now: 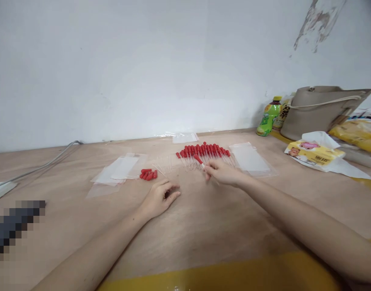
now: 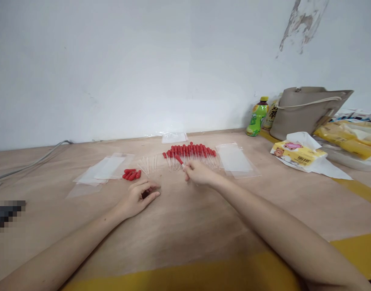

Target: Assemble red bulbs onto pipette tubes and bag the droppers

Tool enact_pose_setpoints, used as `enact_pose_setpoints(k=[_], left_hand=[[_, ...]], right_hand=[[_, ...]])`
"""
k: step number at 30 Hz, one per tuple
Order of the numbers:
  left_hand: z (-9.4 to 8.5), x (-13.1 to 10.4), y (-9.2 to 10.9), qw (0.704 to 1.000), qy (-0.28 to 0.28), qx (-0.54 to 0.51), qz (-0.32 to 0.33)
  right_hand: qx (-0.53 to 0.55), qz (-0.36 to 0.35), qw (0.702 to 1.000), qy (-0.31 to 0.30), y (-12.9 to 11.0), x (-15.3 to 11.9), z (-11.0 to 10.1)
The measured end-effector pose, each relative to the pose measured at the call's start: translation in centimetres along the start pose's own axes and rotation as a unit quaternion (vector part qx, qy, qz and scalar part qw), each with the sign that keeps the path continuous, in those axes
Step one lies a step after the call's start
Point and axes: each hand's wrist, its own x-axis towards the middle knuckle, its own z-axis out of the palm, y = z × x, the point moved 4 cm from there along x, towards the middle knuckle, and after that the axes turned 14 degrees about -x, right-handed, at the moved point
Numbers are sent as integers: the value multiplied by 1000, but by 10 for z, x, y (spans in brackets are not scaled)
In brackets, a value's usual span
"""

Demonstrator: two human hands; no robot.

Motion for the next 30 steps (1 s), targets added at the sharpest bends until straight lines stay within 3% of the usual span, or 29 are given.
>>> enact_pose_setpoints(k=[5,8,17,21,25,30], left_hand=[[0,0,1,1000,-12,-12,-1],[0,0,0,1000,-14,-15,2],[1,0,0,1000,-23,-15,-2],[2,0,1,1000,-14,-2,6],[-11,0,-5,993,83,87,18],[-40,-2,-25,940,189,284,-29]], right_hand=[[-53,132,985,102,24,40,-21],[-84,179,969,149,33,59,-22],[-162,233,941,184,41,83,-9],[-182,187,945,196,22,79,-2],[-217,83,962,147,-18,80,25],[-230,63,965,108,-57,92,54]])
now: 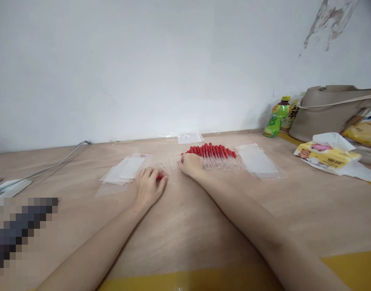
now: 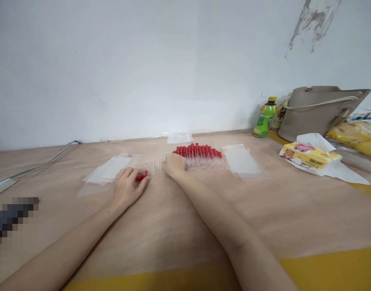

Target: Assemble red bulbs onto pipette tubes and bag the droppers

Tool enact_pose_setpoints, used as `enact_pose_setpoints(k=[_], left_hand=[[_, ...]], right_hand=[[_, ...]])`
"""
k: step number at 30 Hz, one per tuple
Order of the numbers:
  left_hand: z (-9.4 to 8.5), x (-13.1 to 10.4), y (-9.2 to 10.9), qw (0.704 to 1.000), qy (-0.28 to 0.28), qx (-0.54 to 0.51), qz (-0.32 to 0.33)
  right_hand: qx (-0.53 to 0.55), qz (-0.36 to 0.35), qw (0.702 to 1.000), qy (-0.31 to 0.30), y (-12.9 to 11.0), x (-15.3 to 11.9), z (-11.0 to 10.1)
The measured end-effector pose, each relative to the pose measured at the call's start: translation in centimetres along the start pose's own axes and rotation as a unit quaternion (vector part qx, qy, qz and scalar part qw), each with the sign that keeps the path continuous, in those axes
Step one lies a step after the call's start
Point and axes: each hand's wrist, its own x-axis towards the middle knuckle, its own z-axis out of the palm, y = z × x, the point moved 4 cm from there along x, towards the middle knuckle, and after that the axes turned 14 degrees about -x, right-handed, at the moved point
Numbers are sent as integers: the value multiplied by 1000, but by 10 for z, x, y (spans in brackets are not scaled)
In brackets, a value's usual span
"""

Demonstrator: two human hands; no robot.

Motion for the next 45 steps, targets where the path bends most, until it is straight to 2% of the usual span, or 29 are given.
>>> enact_pose_setpoints(k=[4,9,13,16,19,21,24,28,31,33,36,42,45], left_hand=[[-3,3,-13,996,-4,83,-13],[-2,4,-9,994,-19,108,19],[0,5,-6,991,-41,120,51],[-1,5,-5,990,-43,119,60],[-4,5,-3,993,-10,97,61],[-8,3,0,996,23,65,63],[-12,-2,11,995,42,-42,76],[-7,-11,36,966,-39,-232,110],[0,-16,48,943,-118,-297,93],[4,-18,52,935,-148,-312,75],[7,-21,56,933,-163,-313,68],[15,-19,61,930,-199,-297,81],[18,-16,61,926,-197,-316,65]], right_hand=[[5,16,999,-33,-16,11,7],[8,29,998,-57,-21,18,14],[2,26,998,-51,-21,11,13],[-3,29,999,-20,-15,-4,8],[-2,14,999,43,-1,-26,3],[14,-28,993,114,13,-44,-1],[69,-78,982,159,45,-71,0],[122,-135,966,184,86,-100,-1],[111,-165,955,220,100,-112,-8],[76,-179,952,236,100,-115,-11],[48,-211,949,231,93,-114,-12],[80,-210,953,203,88,-113,-17],[96,-207,957,181,84,-117,-17]])
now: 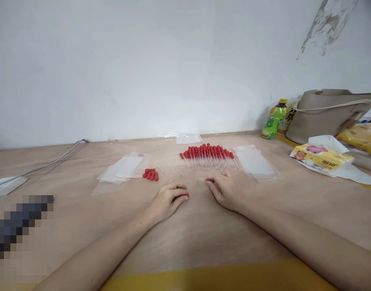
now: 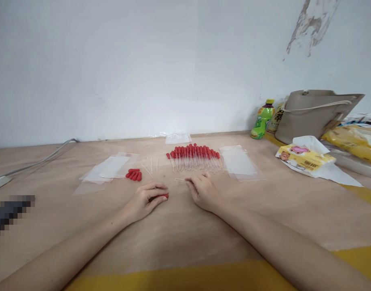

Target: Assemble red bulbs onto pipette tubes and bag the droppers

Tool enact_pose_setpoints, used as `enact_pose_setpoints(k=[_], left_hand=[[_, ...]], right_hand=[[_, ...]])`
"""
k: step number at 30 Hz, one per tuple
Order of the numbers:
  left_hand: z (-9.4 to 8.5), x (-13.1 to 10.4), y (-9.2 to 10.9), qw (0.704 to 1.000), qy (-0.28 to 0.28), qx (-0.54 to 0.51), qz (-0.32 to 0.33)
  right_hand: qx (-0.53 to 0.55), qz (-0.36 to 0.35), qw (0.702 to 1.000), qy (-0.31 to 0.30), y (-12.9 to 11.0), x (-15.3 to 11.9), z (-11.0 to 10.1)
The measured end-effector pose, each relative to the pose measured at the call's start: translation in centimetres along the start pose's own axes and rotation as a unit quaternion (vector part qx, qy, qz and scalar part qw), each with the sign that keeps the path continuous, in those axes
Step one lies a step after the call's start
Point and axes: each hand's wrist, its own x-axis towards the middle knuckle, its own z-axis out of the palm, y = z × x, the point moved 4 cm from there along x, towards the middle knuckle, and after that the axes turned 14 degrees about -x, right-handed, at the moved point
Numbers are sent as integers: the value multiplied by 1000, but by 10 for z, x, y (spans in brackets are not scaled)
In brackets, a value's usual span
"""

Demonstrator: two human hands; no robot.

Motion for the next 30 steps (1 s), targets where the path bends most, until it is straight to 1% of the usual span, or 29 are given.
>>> enact_pose_setpoints(k=[6,12,16,19,22,25,28,30], left_hand=[[-3,-1,-5,996,47,-41,-63],[-1,-2,-8,995,56,-56,-67],[0,-3,-7,991,45,-91,-86],[1,-3,-5,990,22,-97,-100],[3,-4,-3,990,-3,-93,-103],[5,-5,-5,990,-1,-88,-107],[4,-4,-7,992,26,-79,-98],[3,-2,-9,992,42,-77,-90]], right_hand=[[42,-45,998,0,-16,-5,2],[42,-71,997,-5,-22,-3,4],[36,-94,995,4,-22,0,-1],[35,-117,992,18,-23,3,-8],[26,-138,990,31,-24,5,-11],[-8,-136,990,43,-26,4,-8],[-25,-119,991,56,-28,2,-4],[-16,-112,992,50,-27,2,-1]])
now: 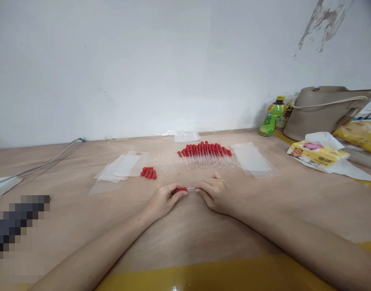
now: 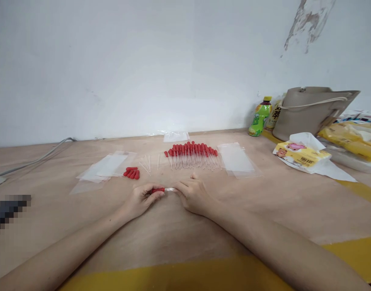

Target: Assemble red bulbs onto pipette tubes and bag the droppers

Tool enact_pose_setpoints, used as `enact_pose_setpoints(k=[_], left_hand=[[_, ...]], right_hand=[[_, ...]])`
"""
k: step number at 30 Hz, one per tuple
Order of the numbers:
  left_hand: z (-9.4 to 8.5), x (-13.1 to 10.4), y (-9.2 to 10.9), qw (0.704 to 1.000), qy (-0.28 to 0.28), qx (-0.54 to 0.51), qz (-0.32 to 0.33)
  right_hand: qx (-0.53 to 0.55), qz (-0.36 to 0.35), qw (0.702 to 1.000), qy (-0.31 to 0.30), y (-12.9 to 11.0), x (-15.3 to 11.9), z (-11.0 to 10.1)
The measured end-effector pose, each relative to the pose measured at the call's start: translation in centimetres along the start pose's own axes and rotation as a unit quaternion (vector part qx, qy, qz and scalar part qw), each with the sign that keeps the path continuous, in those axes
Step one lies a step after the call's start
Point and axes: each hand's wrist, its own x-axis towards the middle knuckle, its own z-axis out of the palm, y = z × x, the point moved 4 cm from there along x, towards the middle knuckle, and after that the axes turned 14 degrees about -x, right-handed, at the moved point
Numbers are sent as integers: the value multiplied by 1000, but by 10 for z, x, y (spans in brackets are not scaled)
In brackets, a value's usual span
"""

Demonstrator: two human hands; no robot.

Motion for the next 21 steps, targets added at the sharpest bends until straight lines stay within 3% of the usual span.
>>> enact_pose_setpoints(k=[8,21], left_hand=[[-5,2,-2,1000,16,-3,20],[2,-4,10,1000,-15,8,26]], right_hand=[[64,9,998,-10,11,-3,9],[39,-35,999,6,-3,-3,6]])
